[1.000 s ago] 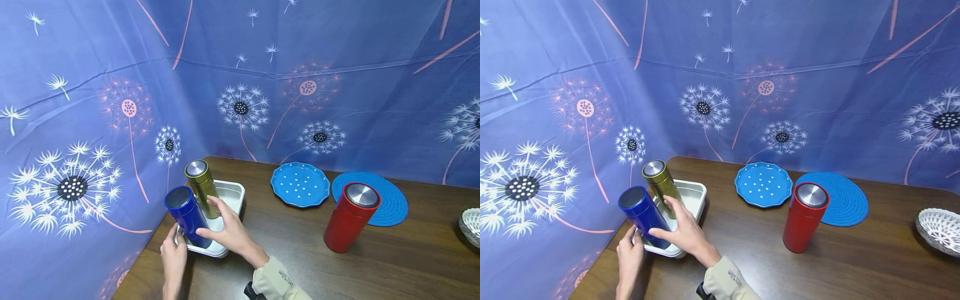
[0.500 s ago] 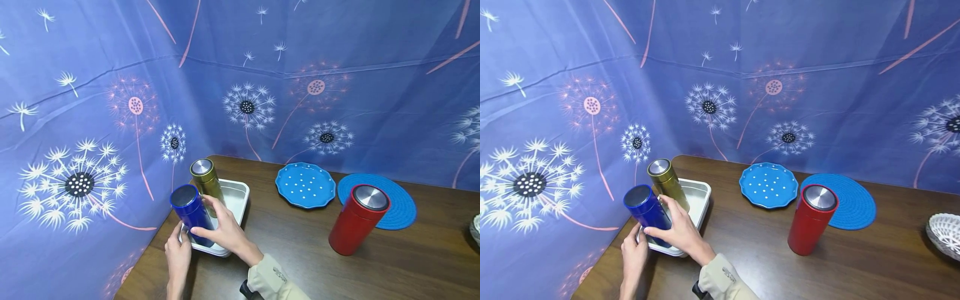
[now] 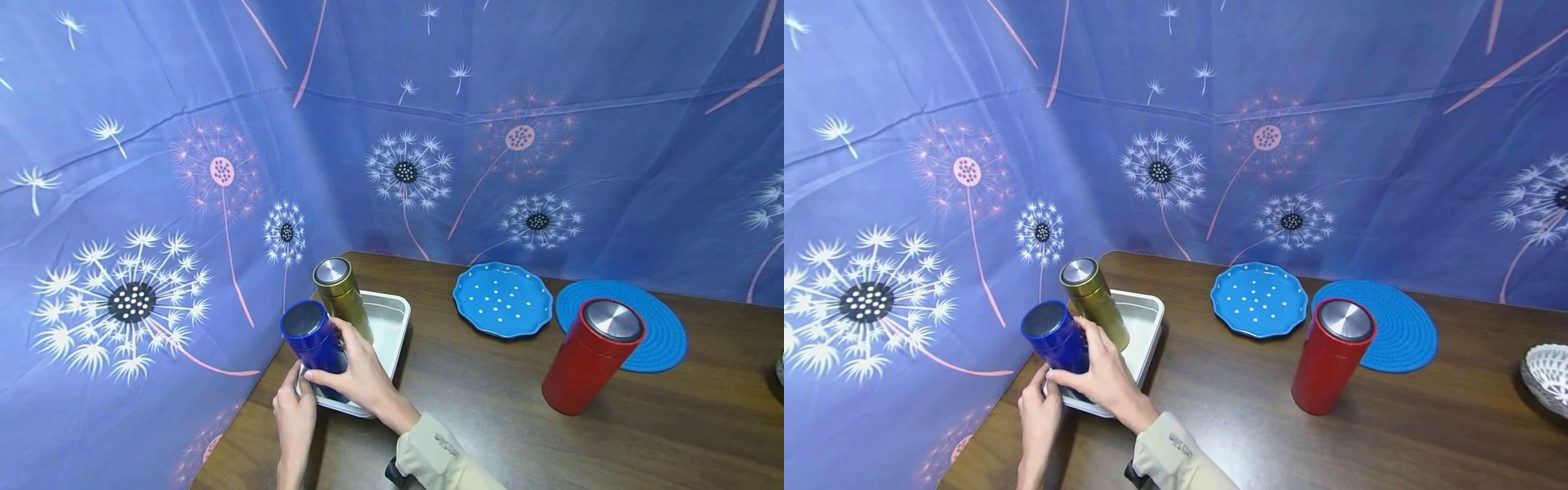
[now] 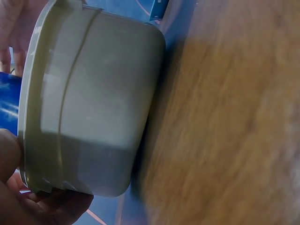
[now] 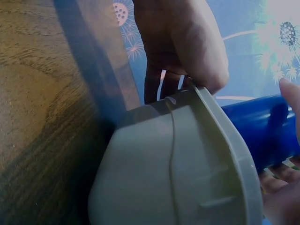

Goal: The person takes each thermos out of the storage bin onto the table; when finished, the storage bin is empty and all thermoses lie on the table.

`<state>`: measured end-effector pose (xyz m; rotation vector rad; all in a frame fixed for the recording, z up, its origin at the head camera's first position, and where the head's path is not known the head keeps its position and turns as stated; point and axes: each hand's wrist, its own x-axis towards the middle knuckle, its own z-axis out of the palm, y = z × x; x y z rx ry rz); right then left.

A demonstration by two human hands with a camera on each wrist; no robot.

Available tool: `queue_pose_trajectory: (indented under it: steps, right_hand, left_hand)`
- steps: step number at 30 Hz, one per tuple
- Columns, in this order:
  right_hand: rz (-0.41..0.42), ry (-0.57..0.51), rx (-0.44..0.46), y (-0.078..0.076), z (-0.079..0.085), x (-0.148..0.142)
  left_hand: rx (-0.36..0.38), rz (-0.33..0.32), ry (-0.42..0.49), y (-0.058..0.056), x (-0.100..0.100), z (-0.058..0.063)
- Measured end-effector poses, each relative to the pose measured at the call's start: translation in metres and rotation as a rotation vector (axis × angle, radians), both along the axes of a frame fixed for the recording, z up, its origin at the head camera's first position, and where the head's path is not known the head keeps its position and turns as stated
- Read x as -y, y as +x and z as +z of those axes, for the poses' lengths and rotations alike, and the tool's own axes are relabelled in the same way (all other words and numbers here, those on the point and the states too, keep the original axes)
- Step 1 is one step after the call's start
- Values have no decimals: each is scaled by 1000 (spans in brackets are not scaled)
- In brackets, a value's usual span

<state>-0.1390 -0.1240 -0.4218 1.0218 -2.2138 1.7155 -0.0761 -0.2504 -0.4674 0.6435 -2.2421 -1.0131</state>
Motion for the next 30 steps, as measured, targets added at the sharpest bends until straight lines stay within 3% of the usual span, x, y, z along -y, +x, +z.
queue_pose_trajectory:
  steps: [23,30]
  right_hand:
    - [-102,15,-75,1,0,-1]
    - [-118,-9,-114,2,13,-4]
  left_hand:
    - [-20,2,-3,0,-3,0]
    - [-4,3,9,1,-2,2]
